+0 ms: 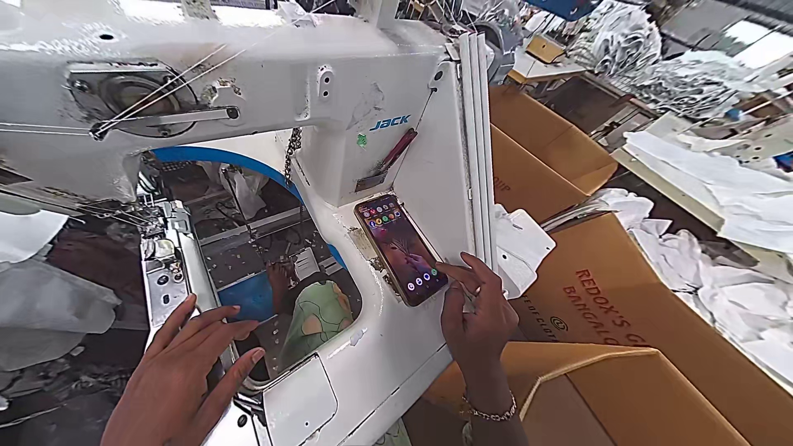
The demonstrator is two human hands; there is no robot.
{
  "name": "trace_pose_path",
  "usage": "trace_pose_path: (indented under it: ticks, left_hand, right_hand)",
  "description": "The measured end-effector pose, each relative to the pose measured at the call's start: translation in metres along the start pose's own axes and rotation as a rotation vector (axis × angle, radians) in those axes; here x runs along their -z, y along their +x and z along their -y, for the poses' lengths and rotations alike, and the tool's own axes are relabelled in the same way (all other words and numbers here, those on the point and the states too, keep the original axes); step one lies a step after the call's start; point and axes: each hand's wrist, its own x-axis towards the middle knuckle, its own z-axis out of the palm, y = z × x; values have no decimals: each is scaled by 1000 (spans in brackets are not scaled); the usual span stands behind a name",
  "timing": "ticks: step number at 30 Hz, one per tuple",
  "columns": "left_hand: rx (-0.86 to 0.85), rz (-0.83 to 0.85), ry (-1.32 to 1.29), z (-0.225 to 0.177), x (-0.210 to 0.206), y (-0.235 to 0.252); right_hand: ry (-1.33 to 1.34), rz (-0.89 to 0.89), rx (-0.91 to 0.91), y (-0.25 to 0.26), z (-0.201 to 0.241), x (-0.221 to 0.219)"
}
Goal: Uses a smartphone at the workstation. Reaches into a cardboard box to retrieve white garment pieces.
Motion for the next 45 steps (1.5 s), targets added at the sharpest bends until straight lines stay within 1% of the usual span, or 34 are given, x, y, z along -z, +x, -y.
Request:
trace_pose_path:
  ticks: [20,22,24,26,28,32,35,38,41,43,45]
  left_hand:
    - [15,18,-10,-1,1,0]
    - [11,17,-6,0,1,0]
    - [8,16,-3,0,1,0]
    - [8,13,-2,1,1,0]
    - [5,13,-6,1,1,0]
    - [0,12,-4,1,1,0]
    - [5,18,-5,0,2,0]
    - [10,22,-11,0,2,0]
    - [10,16,-8,1,1,-1]
    - [8,21,-9,1,1,-1]
    - [6,18,-8,0,1,0]
  right_hand:
    - [-77,48,11,-1,1,-3]
    - [-46,49,18,-1,0,-2]
    - [40,46,53,-2,-3,-1]
    - [113,73,95,-4,-6,-1]
    - [130,99,114,-3,-6,-2]
    - [94,67,64,-1,-3,-1]
    - [7,78,17,0,-1,-1]
    - [-68,95,12,1,2,-3]
    - [-85,90,7,1,3,-3]
    - [-61,75,20,1,1,-3]
    - [44,52,63,-1,-2,-2]
